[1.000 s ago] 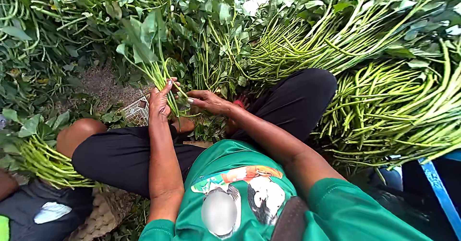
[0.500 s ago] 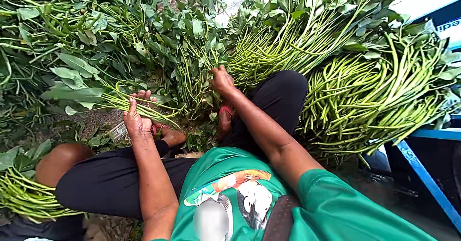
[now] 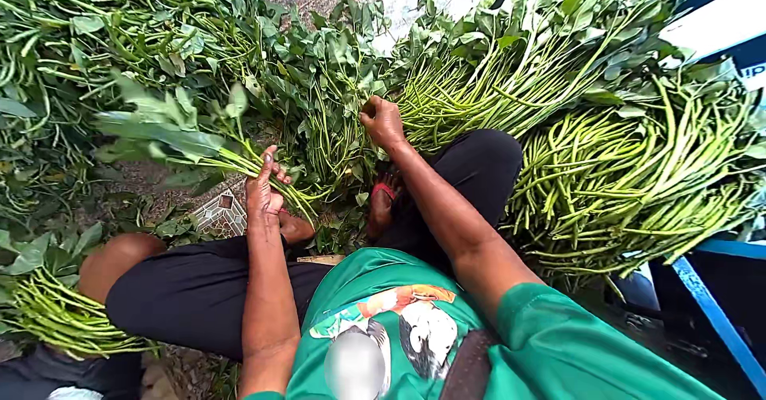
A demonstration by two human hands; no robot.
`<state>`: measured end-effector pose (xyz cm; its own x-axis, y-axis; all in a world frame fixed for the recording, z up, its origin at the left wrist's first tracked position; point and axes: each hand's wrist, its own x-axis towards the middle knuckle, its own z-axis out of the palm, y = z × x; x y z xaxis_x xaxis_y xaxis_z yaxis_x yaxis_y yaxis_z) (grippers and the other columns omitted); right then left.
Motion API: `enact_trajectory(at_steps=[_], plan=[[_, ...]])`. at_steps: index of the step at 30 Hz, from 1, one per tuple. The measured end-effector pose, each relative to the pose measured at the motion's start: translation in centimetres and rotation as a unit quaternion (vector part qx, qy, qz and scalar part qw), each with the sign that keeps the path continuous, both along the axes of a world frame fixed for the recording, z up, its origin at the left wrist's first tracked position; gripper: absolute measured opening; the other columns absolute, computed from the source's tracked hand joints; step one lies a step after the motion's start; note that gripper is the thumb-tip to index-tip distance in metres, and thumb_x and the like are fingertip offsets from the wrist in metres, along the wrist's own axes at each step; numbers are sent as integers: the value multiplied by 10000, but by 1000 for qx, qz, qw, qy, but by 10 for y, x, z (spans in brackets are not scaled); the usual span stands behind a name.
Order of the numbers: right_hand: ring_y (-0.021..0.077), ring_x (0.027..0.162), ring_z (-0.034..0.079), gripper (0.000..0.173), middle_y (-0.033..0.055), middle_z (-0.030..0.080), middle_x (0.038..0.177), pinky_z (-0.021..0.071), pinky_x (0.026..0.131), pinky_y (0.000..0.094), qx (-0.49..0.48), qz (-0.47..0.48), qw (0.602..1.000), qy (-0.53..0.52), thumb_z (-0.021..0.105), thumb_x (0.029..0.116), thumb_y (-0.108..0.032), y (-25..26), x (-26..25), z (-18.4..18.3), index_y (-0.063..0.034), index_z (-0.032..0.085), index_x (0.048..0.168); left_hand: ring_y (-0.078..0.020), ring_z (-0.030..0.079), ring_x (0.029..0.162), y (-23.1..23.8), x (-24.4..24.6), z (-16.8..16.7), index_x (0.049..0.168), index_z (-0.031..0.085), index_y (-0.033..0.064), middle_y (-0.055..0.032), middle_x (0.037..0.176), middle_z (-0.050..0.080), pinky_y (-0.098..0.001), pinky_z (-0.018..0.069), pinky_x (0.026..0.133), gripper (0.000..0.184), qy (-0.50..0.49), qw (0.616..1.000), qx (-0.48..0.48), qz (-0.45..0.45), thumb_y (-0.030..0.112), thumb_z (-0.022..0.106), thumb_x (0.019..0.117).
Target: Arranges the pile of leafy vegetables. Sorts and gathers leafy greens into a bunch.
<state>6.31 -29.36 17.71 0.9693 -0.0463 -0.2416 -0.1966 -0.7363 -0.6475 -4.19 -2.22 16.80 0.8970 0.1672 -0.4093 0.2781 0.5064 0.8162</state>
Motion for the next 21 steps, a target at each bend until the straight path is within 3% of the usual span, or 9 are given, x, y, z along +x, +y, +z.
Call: enact_trajectory(at_steps=[3,5,8,11,14,17,19,21], plan=[[311,945,723,278,178,732,1040,577,892,528,108,60,992,-18,683,970,-205,23,-45,14,11,692,1144,-39,500,525,-9,10,-7,1151,660,95,59,713,567,-182,478,513,188,38,999,-31,-12,179,507,1079],[291,878,734,271,171,732,990,605,841,516,147,108,983,-8,692,973,-209,39,-81,4,17,684,1123,-46,540,565,-13,13,-12,1150,673,65,-2,855,673,-183,474,515,206,75,996,-26,-37,172,512,1079],[363,969,720,231,205,730,1016,563,889,594,117,184,976,12,670,974,-168,56,-116,-17,21,690,1105,-46,561,571,-20,14,-19,1174,687,52,-44,966,737,-185,450,494,218,121,989,32,-83,179,544,1069],[411,1053,697,212,228,710,1104,539,907,625,60,254,965,30,639,991,-137,65,-127,-31,13,687,1133,-66,553,523,-24,11,-26,1156,704,44,-45,857,717,-193,440,447,202,181,970,128,-101,173,668,1004],[410,1048,696,198,219,708,1102,536,903,613,28,281,959,6,650,990,-150,65,-124,-43,-3,700,1112,-70,543,507,-24,9,-28,1143,691,43,-37,787,685,-205,445,434,191,206,957,158,-126,136,702,976],[367,1043,672,310,193,709,1054,471,964,607,89,247,963,68,610,1030,-283,64,-115,-51,-10,694,1150,-69,549,510,-22,8,-29,1129,678,33,-47,801,690,-200,449,432,175,201,959,150,-130,108,698,973],[298,1017,678,451,190,705,1081,521,963,519,218,163,953,135,567,1057,-368,69,-105,-51,20,633,1278,-73,564,522,-23,8,-27,1123,672,26,-50,814,684,-206,470,438,194,194,958,163,-132,100,726,952],[225,970,668,422,172,689,1108,558,874,422,343,65,927,141,592,1051,-302,80,-92,-50,24,597,1320,-69,570,530,-28,8,-21,1143,644,25,-45,820,669,-205,481,447,249,193,953,189,-137,112,751,936]])
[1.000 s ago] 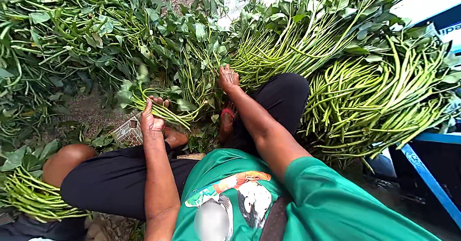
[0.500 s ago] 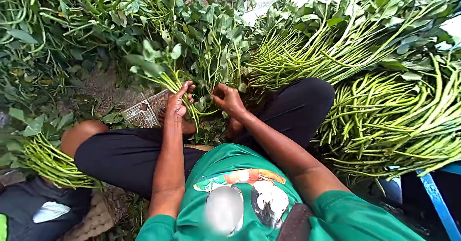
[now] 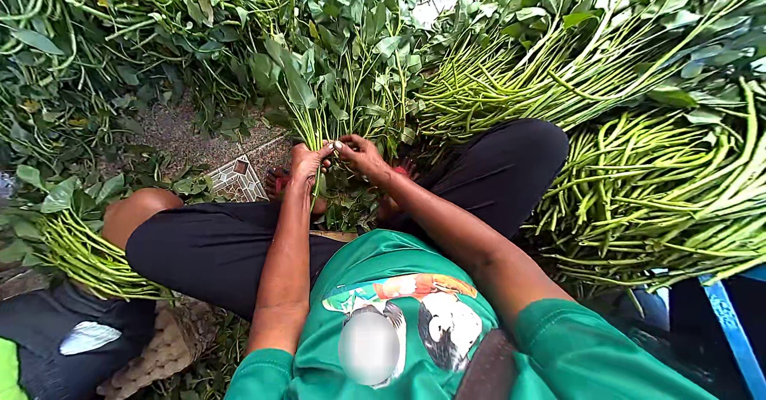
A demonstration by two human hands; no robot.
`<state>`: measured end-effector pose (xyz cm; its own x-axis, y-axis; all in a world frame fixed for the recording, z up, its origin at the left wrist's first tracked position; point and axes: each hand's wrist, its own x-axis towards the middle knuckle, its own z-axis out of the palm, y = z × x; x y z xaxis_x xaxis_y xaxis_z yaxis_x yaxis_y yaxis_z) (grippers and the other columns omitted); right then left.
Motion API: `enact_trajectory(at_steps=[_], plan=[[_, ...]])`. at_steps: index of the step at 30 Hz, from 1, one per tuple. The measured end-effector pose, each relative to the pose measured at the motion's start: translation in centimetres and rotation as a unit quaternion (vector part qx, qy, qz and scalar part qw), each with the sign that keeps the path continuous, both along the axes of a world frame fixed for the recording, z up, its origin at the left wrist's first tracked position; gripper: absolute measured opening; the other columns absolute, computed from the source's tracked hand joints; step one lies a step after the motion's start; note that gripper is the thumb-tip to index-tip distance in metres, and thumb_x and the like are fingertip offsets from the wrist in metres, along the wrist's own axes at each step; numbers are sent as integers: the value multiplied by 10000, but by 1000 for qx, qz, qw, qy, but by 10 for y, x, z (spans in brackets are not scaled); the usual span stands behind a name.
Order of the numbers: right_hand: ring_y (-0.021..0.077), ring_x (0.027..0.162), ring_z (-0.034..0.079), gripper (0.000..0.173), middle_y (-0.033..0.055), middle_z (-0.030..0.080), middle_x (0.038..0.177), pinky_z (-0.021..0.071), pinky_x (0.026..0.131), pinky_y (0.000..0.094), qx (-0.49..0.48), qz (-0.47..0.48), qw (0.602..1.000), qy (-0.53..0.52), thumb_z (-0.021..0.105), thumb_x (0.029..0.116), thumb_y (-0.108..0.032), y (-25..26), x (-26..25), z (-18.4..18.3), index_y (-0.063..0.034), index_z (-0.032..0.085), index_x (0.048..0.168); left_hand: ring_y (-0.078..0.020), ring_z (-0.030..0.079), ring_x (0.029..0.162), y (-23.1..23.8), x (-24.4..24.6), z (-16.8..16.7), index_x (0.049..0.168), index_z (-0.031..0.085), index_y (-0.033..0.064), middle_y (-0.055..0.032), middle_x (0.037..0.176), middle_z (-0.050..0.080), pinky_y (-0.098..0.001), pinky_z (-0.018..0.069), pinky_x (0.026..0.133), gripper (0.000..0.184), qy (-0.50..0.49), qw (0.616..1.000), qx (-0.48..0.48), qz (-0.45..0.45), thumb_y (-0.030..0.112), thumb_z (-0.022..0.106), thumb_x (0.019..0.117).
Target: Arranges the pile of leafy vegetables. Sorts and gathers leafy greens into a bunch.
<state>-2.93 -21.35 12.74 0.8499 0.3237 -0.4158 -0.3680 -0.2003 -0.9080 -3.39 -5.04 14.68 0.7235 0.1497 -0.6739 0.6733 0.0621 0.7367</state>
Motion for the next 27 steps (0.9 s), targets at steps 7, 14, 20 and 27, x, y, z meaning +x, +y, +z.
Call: enact_trajectory(at_steps=[7,14,20,27], plan=[[270,982,694,226,174,710,1044,545,952,473,-87,142,969,-180,673,988,-161,-2,5,21,48,732,1053,-47,536,486,35,1,10,1084,664,20,-20,786,682,-188,461,429,133,-86,992,17,96,102,688,981],[396,1191,600,492,198,672,1208,441,985,606,-266,218,909,-234,614,1004,-497,6,7,36,-43,720,1161,-45,538,474,40,-1,16,1091,661,4,-42,801,705,-180,448,413,141,-106,987,8,123,71,695,972],[369,1177,639,410,204,703,1159,398,1032,601,-253,230,908,-240,428,1108,-292,42,0,27,19,696,1114,-44,527,474,32,-4,20,1049,687,-6,-42,799,708,-179,444,424,102,-147,982,14,120,67,686,977],[456,1144,647,317,250,712,1130,393,1038,725,-334,416,842,-79,538,1069,-242,-13,-75,6,10,725,1111,-55,537,490,100,1,23,1088,652,13,-39,835,699,-187,451,423,98,-206,942,53,261,74,628,1015]])
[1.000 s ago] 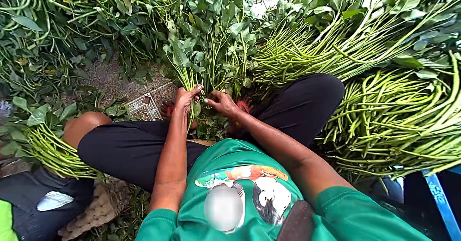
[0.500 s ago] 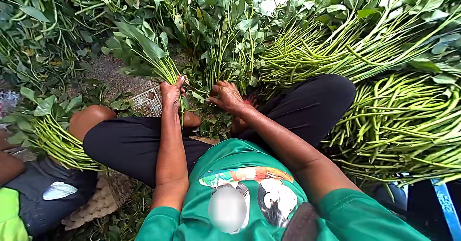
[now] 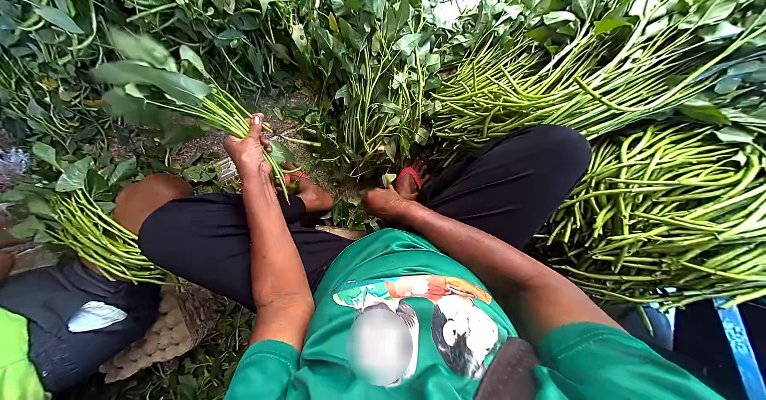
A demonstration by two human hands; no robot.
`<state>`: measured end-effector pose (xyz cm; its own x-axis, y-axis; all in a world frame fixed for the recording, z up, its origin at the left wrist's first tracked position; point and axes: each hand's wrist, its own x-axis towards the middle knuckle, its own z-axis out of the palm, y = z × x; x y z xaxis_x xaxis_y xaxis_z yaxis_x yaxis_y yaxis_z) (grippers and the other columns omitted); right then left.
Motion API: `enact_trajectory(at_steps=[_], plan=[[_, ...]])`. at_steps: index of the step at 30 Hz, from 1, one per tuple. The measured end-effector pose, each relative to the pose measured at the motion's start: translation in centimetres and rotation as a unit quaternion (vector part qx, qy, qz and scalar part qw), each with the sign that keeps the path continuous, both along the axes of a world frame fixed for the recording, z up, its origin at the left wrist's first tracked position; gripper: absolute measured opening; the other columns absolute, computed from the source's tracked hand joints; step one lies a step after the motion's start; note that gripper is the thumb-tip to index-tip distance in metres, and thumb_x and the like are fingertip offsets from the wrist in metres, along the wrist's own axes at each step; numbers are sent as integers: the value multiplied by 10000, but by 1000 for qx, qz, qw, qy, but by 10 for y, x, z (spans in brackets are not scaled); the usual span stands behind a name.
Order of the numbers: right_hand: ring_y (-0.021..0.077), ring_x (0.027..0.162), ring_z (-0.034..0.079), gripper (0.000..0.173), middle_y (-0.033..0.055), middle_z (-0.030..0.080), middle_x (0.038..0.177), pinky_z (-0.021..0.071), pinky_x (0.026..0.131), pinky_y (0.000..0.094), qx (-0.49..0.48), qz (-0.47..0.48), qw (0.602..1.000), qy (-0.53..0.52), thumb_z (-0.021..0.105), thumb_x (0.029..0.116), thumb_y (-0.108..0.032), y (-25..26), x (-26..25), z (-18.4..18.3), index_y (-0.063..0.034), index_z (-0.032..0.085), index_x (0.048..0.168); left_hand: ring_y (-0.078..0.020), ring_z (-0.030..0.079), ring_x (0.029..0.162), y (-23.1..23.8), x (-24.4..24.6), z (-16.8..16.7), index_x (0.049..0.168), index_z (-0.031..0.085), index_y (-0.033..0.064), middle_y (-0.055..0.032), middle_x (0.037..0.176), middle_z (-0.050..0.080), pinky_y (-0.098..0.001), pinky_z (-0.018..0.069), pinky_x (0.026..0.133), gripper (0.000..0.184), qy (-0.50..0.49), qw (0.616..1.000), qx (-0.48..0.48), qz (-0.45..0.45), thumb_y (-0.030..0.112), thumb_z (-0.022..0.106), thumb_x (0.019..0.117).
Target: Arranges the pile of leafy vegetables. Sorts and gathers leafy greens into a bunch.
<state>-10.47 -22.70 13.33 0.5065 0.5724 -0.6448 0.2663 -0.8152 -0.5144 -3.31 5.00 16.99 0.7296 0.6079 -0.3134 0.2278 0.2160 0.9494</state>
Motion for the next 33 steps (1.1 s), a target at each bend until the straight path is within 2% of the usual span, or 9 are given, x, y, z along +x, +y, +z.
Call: enact_trajectory(at_steps=[2,6,10,14,20,26,28,30,33], plan=[[453,1193,619,345,246,684,1211,395,1030,731,-35,26,998,51,607,1043,-318,-5,11,4,-14,718,1162,-50,540,487,-2,0,4,1087,657,11,-36,835,701,-179,452,421,97,2,1000,11,-11,66,630,1012],[389,1088,670,310,213,683,1176,501,946,609,170,-118,968,-145,674,994,-275,11,40,15,-15,719,1157,-38,521,466,-23,0,3,1106,645,16,-19,813,694,-183,452,424,148,37,996,49,-59,95,682,987],[354,1021,704,409,213,689,1178,570,921,534,291,-160,925,-186,736,955,-200,47,78,36,18,638,1286,-33,519,475,-57,0,5,1070,676,13,-19,816,710,-176,449,428,99,41,991,6,-125,63,675,984],[336,910,724,216,203,728,978,573,884,504,343,-192,899,-195,695,955,-74,59,89,34,74,678,1111,-36,518,484,-67,0,6,1072,676,17,-29,823,701,-170,438,425,93,47,987,-67,-137,71,643,1005],[136,566,613,194,122,689,854,559,556,305,381,-377,844,23,591,1041,-109,58,87,24,69,636,1104,-53,529,492,-67,-1,0,1084,684,-6,-54,816,703,-178,444,433,115,34,984,-96,-147,69,639,1007],[229,747,643,355,147,669,892,553,747,433,257,-501,825,-50,556,1072,-297,6,90,-18,45,649,1072,-63,650,658,-39,-1,14,1113,653,40,-18,922,721,-194,530,529,133,-13,989,-34,-146,136,585,1050],[229,784,675,328,172,690,988,575,762,423,266,-538,799,-37,550,1077,-261,-1,94,-20,46,655,1128,-169,722,876,-32,-3,13,1155,607,31,-52,1004,726,-343,624,760,164,-62,985,-56,-149,140,508,1083],[242,900,728,336,207,613,1324,627,774,399,301,-539,786,25,541,1066,-124,2,103,-19,18,551,1371,-300,734,1035,-32,-2,10,1154,550,44,-124,1059,737,-508,613,917,197,-101,969,-158,-159,164,396,1121],[338,1094,702,743,239,372,1594,629,852,464,329,-543,764,115,684,981,-74,17,117,-34,-67,273,1599,-242,768,859,-43,-3,4,1048,594,101,-78,884,754,-431,653,799,255,-84,950,-272,-125,225,387,1128]])
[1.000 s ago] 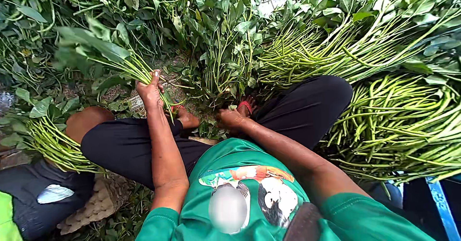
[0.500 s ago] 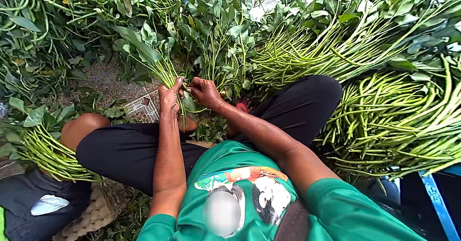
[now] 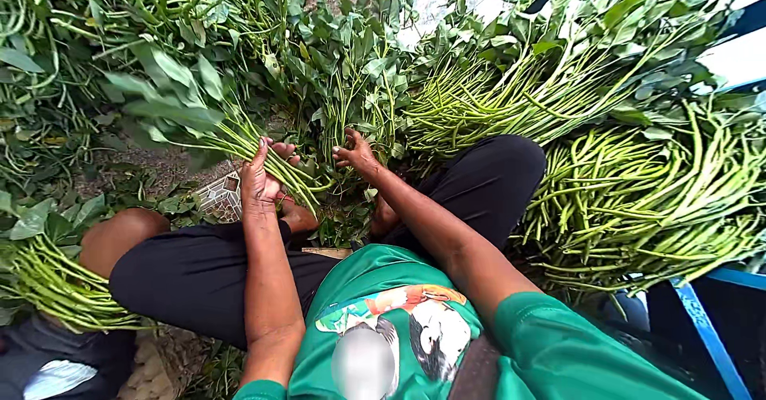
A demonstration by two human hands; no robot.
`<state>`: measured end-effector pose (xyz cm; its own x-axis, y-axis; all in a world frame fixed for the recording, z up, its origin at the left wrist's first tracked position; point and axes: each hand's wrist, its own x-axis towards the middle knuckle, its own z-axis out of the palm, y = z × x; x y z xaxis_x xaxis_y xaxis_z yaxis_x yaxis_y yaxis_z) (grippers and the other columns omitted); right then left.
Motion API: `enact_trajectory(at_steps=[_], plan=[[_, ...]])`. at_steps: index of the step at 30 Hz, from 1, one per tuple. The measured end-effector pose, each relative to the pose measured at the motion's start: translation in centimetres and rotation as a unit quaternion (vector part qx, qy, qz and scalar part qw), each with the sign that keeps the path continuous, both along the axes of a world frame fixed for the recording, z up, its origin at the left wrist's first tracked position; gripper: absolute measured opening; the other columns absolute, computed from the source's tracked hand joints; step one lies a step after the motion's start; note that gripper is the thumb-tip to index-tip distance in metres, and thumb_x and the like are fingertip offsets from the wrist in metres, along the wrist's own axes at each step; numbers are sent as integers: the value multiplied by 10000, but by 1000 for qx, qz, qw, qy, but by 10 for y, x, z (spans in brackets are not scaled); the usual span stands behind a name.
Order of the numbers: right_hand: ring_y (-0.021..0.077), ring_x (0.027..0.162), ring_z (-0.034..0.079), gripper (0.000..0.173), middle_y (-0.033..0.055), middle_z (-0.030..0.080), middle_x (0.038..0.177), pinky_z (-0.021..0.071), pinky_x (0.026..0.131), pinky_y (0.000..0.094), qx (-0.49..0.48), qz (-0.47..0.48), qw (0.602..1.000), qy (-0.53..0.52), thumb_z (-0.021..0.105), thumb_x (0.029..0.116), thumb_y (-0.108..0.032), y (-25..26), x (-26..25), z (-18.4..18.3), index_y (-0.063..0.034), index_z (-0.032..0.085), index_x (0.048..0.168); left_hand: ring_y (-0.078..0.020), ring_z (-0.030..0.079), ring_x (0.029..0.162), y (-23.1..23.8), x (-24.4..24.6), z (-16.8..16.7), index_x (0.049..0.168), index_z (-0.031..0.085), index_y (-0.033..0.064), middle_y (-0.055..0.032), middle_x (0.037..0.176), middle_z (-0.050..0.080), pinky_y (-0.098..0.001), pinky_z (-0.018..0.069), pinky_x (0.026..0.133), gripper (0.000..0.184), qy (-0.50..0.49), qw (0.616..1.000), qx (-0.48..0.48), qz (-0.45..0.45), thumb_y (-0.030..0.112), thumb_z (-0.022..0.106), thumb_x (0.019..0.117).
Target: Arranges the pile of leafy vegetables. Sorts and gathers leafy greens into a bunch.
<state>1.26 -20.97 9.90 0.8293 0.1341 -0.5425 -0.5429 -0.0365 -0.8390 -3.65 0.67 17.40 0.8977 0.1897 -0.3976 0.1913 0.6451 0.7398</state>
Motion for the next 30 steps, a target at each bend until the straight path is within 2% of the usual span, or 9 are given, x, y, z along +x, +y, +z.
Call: enact_trajectory(at_steps=[2,4,8,11,16,21,27,29,30], plan=[[372,1167,672,893,244,357,1610,618,885,499,24,-22,999,34,731,951,-79,7,8,-11,-109,164,1640,-103,692,749,0,-6,-8,1070,633,163,36,813,664,-280,615,729,237,-3,1000,-8,-6,272,427,1116],[371,1205,647,847,238,410,1576,602,902,512,36,-29,998,49,713,971,-103,8,14,-15,-94,185,1634,-56,624,658,3,-8,-14,1103,641,183,68,774,605,-225,577,651,200,12,999,44,-2,298,478,1100],[270,916,706,390,221,660,1227,597,804,432,-79,44,996,-20,595,1054,-192,0,16,-10,33,550,1369,-88,606,553,-3,3,-17,1248,604,66,10,722,627,-245,553,512,206,60,975,213,3,155,554,1069],[244,800,712,289,175,723,1038,606,784,435,-151,95,975,-130,568,1060,-186,2,-3,13,24,667,1231,-91,595,568,-14,6,-20,1246,654,50,-12,753,658,-235,526,516,230,88,971,211,-62,144,592,1045],[339,967,718,280,189,741,1032,547,918,564,-223,204,922,-240,605,1029,-214,18,-43,29,-2,717,1175,-101,643,623,-46,8,-29,1160,677,8,-74,946,729,-228,527,509,171,107,968,217,-64,78,632,1011],[313,892,717,292,172,750,985,554,883,535,-197,230,918,-257,601,1033,-225,21,-47,27,-32,735,1208,-89,619,560,-54,5,-37,1130,665,-16,-83,854,727,-212,503,459,217,102,973,205,1,-12,726,922],[212,1053,690,428,164,710,1155,556,977,439,39,78,992,-91,545,1074,-339,41,-30,30,0,627,1322,-91,620,568,-52,2,-32,1099,674,-18,-56,796,702,-226,531,499,154,80,969,231,-42,19,700,952],[221,927,692,345,173,706,1071,582,868,432,25,-5,993,-118,552,1073,-243,54,-23,32,24,637,1274,-85,618,542,-57,1,-30,1081,652,-10,-39,754,685,-227,532,482,131,84,965,245,-48,67,683,979],[243,953,697,313,186,709,1069,572,900,439,-16,-21,988,-150,550,1071,-208,56,-22,34,38,651,1237,-78,613,519,-58,1,-29,1062,649,-4,-34,738,687,-218,522,460,122,81,964,251,-44,97,670,996]])
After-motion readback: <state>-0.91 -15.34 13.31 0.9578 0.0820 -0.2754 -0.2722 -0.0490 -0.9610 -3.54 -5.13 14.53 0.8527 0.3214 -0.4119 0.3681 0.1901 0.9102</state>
